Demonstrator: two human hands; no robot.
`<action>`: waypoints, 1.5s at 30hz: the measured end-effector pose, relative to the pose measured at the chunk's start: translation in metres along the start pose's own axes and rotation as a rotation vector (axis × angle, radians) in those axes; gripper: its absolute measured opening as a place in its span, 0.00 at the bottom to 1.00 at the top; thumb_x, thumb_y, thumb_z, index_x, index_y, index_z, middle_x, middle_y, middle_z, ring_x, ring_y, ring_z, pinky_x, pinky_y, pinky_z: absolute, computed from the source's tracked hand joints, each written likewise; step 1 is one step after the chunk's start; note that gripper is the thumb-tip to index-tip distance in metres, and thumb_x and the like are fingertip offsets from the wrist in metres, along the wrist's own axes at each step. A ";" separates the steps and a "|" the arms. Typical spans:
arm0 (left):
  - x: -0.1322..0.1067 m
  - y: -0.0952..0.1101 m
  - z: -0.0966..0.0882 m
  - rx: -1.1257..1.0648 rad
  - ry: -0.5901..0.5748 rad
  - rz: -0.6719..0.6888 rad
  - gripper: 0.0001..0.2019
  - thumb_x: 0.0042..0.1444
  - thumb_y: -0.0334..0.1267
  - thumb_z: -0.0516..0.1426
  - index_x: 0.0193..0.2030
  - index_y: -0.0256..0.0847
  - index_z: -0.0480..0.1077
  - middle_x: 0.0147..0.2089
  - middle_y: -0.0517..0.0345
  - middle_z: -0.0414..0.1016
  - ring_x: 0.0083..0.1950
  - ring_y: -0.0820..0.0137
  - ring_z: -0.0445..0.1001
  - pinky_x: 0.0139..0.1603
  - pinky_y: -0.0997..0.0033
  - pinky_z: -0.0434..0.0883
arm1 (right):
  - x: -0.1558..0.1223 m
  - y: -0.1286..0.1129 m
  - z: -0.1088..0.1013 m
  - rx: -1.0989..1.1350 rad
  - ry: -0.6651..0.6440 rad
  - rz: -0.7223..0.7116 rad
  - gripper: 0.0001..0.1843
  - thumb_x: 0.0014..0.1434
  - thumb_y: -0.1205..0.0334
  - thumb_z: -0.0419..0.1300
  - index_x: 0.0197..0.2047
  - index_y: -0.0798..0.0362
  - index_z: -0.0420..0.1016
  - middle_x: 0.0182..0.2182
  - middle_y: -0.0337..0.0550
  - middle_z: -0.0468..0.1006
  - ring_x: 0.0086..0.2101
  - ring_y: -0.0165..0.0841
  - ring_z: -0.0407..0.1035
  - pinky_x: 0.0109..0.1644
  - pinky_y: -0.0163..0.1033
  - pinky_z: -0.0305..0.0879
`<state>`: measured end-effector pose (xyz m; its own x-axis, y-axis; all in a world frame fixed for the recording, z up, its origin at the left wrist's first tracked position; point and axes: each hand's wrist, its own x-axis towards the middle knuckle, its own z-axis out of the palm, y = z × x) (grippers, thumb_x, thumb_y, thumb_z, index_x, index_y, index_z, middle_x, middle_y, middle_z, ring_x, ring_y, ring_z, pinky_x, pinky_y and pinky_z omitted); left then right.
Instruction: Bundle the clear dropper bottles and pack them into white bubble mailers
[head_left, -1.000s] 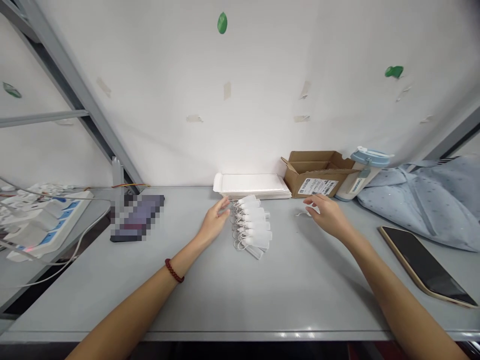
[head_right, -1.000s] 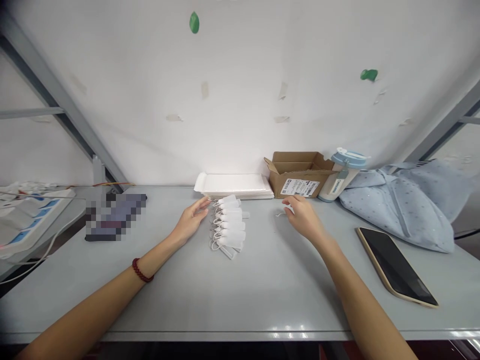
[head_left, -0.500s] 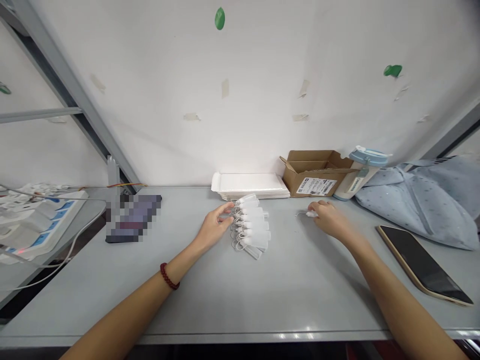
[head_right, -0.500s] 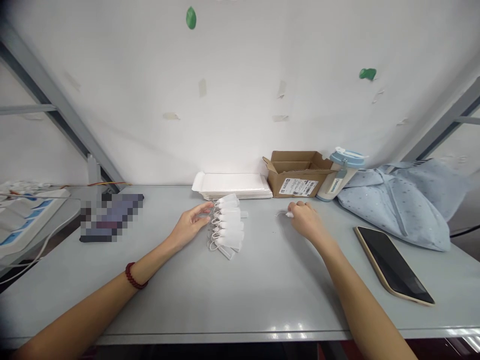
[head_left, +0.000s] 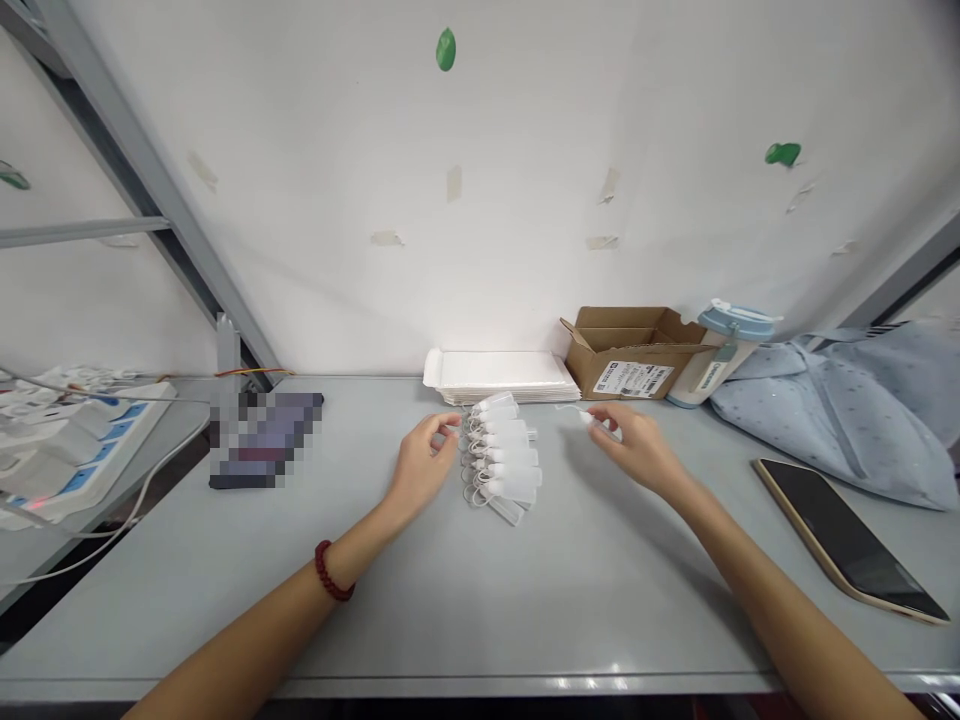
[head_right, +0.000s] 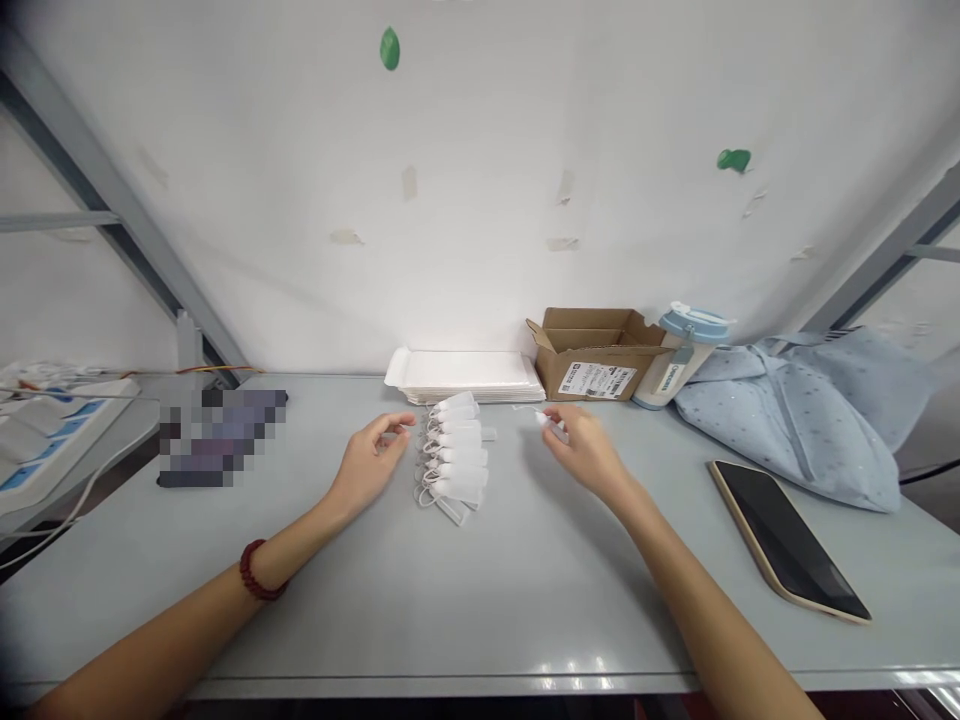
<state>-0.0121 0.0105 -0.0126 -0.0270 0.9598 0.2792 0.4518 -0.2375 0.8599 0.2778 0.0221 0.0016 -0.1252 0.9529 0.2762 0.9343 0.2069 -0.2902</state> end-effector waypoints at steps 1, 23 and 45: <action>-0.004 0.004 0.000 0.010 -0.009 0.038 0.12 0.53 0.36 0.52 0.43 0.40 0.71 0.44 0.54 0.74 0.38 0.69 0.70 0.32 0.74 0.65 | -0.003 -0.009 -0.001 0.091 0.063 -0.065 0.11 0.58 0.61 0.51 0.43 0.53 0.68 0.37 0.45 0.75 0.36 0.35 0.68 0.33 0.37 0.64; -0.033 0.035 0.003 0.003 -0.161 0.253 0.08 0.58 0.34 0.52 0.41 0.40 0.72 0.36 0.56 0.74 0.33 0.72 0.68 0.37 0.73 0.66 | -0.034 -0.070 0.006 0.276 0.348 -0.643 0.16 0.58 0.70 0.54 0.50 0.52 0.64 0.38 0.49 0.71 0.38 0.38 0.65 0.39 0.45 0.66; -0.031 0.037 0.003 -0.156 -0.289 0.065 0.10 0.58 0.40 0.52 0.34 0.39 0.72 0.33 0.57 0.73 0.35 0.71 0.68 0.36 0.74 0.65 | -0.035 -0.073 0.011 0.305 0.333 -0.699 0.16 0.57 0.73 0.55 0.50 0.54 0.64 0.38 0.49 0.71 0.37 0.36 0.63 0.39 0.43 0.66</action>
<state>0.0079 -0.0281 0.0097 0.2613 0.9394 0.2220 0.3014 -0.2979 0.9058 0.2101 -0.0243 0.0031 -0.4929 0.4770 0.7277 0.5408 0.8231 -0.1733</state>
